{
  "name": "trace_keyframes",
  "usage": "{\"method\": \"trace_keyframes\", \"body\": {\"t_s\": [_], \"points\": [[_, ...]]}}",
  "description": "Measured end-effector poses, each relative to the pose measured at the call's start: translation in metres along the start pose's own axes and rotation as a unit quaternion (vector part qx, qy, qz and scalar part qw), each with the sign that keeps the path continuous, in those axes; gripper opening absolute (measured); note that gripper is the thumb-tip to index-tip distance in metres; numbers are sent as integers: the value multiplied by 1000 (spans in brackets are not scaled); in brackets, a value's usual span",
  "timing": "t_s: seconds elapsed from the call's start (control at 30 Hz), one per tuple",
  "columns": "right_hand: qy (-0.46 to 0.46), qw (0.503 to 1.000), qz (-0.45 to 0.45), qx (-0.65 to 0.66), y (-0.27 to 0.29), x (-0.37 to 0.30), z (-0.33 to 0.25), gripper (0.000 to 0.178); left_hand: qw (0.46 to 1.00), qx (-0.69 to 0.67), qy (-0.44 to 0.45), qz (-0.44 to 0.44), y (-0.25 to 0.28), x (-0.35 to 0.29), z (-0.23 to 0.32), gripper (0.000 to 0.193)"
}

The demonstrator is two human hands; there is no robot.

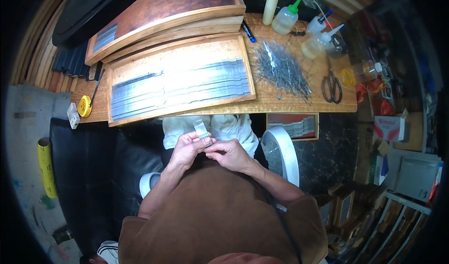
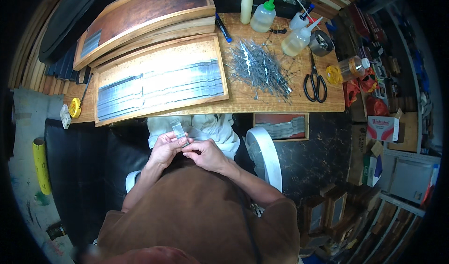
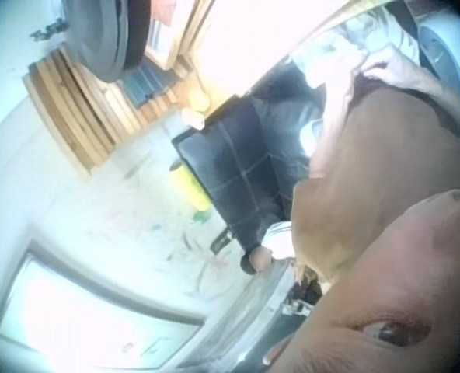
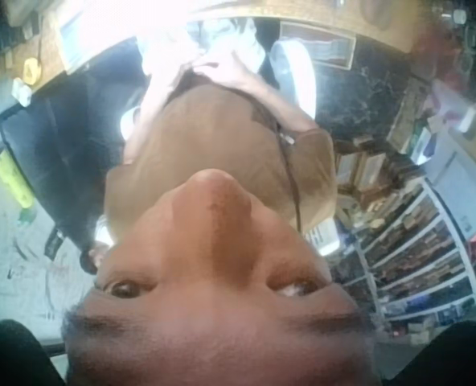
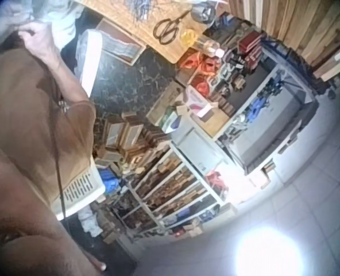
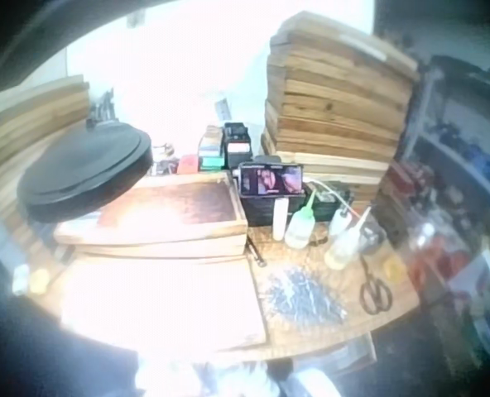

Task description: The person repeatedly picks up small metal strips and wire-like pieces from a wooden tray, aligns them by hand, and places them back into the tray. The hands work continuously with these components without using tools.

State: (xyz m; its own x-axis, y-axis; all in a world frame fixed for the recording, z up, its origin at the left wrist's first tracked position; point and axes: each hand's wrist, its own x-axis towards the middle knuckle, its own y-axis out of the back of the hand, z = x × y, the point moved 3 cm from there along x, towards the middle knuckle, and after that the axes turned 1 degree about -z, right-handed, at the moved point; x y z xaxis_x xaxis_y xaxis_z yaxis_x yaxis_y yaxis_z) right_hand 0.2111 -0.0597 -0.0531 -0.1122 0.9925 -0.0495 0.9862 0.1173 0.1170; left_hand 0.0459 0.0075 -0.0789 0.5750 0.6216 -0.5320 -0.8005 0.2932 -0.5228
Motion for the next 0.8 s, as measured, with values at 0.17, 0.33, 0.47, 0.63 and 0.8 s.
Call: {"method": "trace_keyframes", "body": {"t_s": [0.17, 0.33, 0.47, 0.63, 0.8], "points": [[-111, 989, -92, -43, 50, 8, 15, 20, 996, 84, 13, 27, 8, 4, 4, 15], [-133, 806, 237, -526, 83, 11, 122, 40, 994, 104, 38, -13, 16, 9, -8, 13], [-222, 936, 219, -164, 100, 17, 138, 37, 992, 107, 60, -10, 3, 10, -18, 10], [-123, 971, 199, 52, 95, 17, 95, 36, 992, 117, 52, 7, -4, 15, -23, 15], [-76, 984, -27, 157, 67, 13, 72, 43, 986, 168, -6, 0, -13, 27, -28, 35]]}}
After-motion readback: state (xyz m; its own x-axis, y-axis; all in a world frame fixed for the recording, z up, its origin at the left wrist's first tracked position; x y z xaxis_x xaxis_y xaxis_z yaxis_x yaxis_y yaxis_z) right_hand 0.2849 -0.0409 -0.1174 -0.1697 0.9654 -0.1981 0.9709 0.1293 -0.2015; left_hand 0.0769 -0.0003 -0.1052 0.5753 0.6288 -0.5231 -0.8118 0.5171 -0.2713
